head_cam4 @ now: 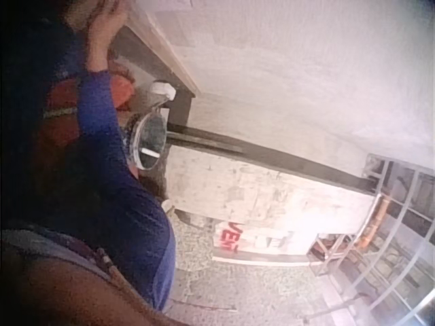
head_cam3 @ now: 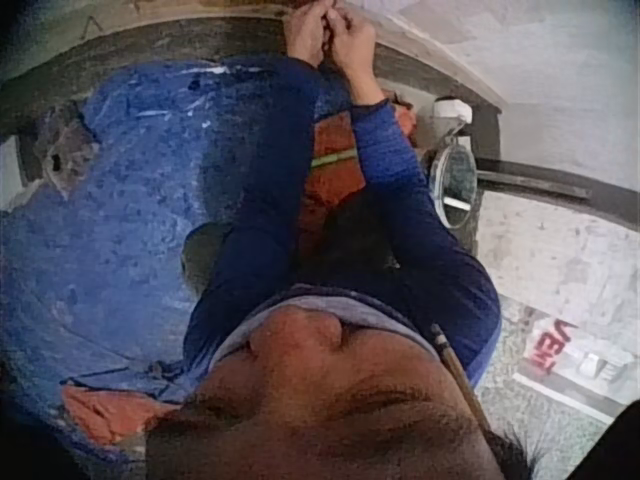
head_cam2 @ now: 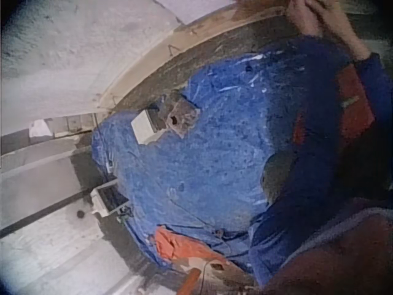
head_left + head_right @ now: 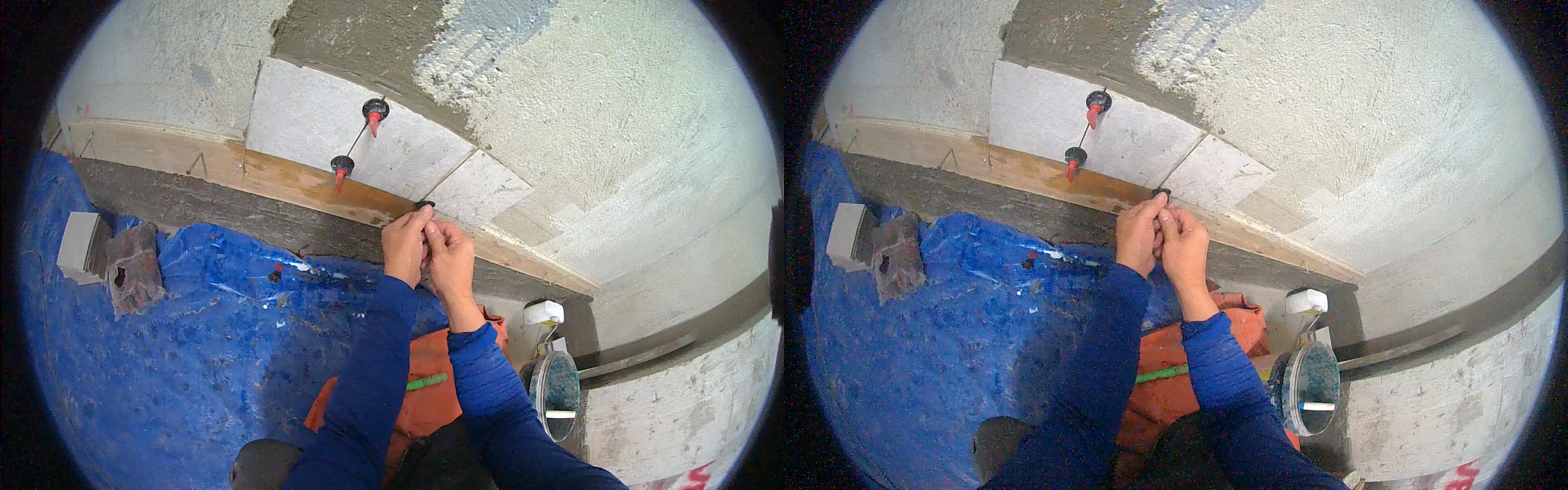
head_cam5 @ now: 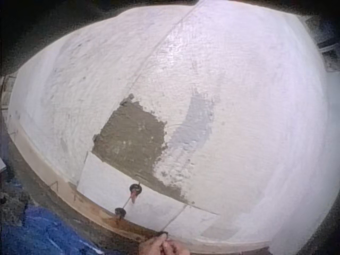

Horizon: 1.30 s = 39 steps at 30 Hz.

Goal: The person installs white wall tiles using tile leveling clips and a rubber mallet. They place tiles against a wooden guide, insert and tighten clips, tap tiles into alignment, and wipe excess adhesive from the surface with a sponge.

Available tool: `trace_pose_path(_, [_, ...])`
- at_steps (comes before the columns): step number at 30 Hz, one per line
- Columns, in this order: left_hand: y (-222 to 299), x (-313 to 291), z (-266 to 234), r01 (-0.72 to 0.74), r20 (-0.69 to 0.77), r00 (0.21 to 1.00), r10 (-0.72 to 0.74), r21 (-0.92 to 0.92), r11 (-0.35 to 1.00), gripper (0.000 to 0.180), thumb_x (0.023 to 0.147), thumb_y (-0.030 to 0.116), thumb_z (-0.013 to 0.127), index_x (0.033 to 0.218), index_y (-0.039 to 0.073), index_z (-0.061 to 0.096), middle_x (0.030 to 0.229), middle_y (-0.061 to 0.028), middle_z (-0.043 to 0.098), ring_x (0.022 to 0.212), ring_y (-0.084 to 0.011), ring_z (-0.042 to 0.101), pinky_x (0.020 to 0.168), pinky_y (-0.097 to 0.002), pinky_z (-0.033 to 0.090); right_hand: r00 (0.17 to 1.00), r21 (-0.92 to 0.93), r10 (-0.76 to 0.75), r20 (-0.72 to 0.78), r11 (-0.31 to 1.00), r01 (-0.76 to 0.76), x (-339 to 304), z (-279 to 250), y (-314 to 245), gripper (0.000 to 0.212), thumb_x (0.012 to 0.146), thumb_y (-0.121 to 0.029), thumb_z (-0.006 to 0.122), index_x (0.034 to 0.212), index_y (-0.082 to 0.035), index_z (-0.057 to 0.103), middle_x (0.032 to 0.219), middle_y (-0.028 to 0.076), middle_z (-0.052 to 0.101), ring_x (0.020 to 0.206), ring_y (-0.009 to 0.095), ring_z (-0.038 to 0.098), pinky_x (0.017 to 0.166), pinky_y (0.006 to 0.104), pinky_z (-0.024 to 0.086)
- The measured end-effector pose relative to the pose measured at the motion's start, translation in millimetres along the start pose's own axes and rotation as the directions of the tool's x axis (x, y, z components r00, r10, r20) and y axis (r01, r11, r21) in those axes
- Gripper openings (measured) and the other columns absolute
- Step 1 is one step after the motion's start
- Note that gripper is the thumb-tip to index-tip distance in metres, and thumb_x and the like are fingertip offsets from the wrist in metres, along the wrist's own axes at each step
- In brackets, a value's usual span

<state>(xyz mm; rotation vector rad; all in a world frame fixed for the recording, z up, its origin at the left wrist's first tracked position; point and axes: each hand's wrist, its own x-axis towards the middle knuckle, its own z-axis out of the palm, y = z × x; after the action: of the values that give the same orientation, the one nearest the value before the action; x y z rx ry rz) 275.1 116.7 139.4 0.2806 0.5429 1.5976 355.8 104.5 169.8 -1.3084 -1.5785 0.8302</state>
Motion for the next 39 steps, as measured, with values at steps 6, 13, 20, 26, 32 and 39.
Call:
trace_pose_path(6, [5.4,-1.1,2.2,0.019,-0.001,1.0,-0.019,-0.001,1.0,0.026,0.095,0.026,0.07,0.08,0.006,0.069,0.062,0.0016,0.055,0.042,-0.0076,0.041,0.038,-0.0273,0.025,1.0,-0.02,0.005,0.019,1.0,-0.004,3.0,-1.4,2.1,0.024,0.106,-0.018,0.058,0.092,0.0,0.067,0.069,0.002,0.062,0.054,0.009,0.053,0.048,0.0256,0.043])
trace_pose_path(13, [13.3,1.3,3.9,0.015,-0.016,1.0,-0.015,0.036,0.999,0.03,0.096,0.029,0.07,0.077,0.005,0.068,0.061,-0.0002,0.057,0.042,-0.008,0.043,0.037,-0.028,0.028,1.0,0.072,0.026,0.01,0.997,-0.027,6.1,1.9,-2.6,0.026,0.106,-0.021,0.059,0.094,0.001,0.067,0.074,0.004,0.066,0.056,0.009,0.055,0.049,0.0255,0.044])
trace_pose_path(20, [17.6,6.6,0.6,0.018,0.048,0.999,-0.023,0.093,0.996,0.034,0.098,0.035,0.068,0.08,0.007,0.069,0.063,0.0013,0.056,0.046,-0.0085,0.045,0.04,-0.0282,0.029,0.998,0.099,0.029,-0.055,0.995,-0.024,9.3,5.1,-10.2,0.028,0.104,-0.022,0.062,0.088,0.001,0.068,0.067,0.004,0.065,0.053,0.01,0.056,0.048,0.0265,0.044])
trace_pose_path(26, [17.1,5.0,-6.7,0.048,0.04,0.998,-0.053,0.108,0.993,0.035,0.103,0.042,0.06,0.092,0.01,0.07,0.07,0.0046,0.055,0.056,-0.0068,0.047,0.047,-0.0255,0.032,0.98,-0.15,-0.125,-0.152,0.983,0.102,14.0,13.8,-6.7,0.031,0.103,-0.022,0.062,0.089,0.004,0.07,0.066,0.008,0.067,0.052,0.013,0.06,0.049,0.0318,0.047])
trace_pose_path(32, [9.9,11.2,-10.2,0.058,0.04,0.997,-0.06,0.049,0.997,0.036,0.104,0.043,0.058,0.093,0.01,0.069,0.072,0.0041,0.056,0.055,-0.007,0.045,0.048,-0.0249,0.033,0.99,-0.122,-0.094,-0.109,0.989,0.081,11.7,13.6,-8.1,0.034,0.106,-0.022,0.057,0.087,0.005,0.067,0.072,0.007,0.068,0.051,0.011,0.057,0.047,0.0288,0.046])
trace_pose_path(39, [14.4,9.4,-13.2,0.141,0.071,0.988,-0.14,-0.006,0.99,0.038,0.102,0.045,0.061,0.084,0.012,0.063,0.065,0.0043,0.052,0.049,-0.0076,0.043,0.042,-0.027,0.031,0.954,0.478,0.294,0.06,0.83,-0.286,11.7,13.6,-15.5,0.024,0.106,-0.023,0.054,0.099,-0.003,0.066,0.08,0.003,0.064,0.058,0.011,0.055,0.047,0.0278,0.041])
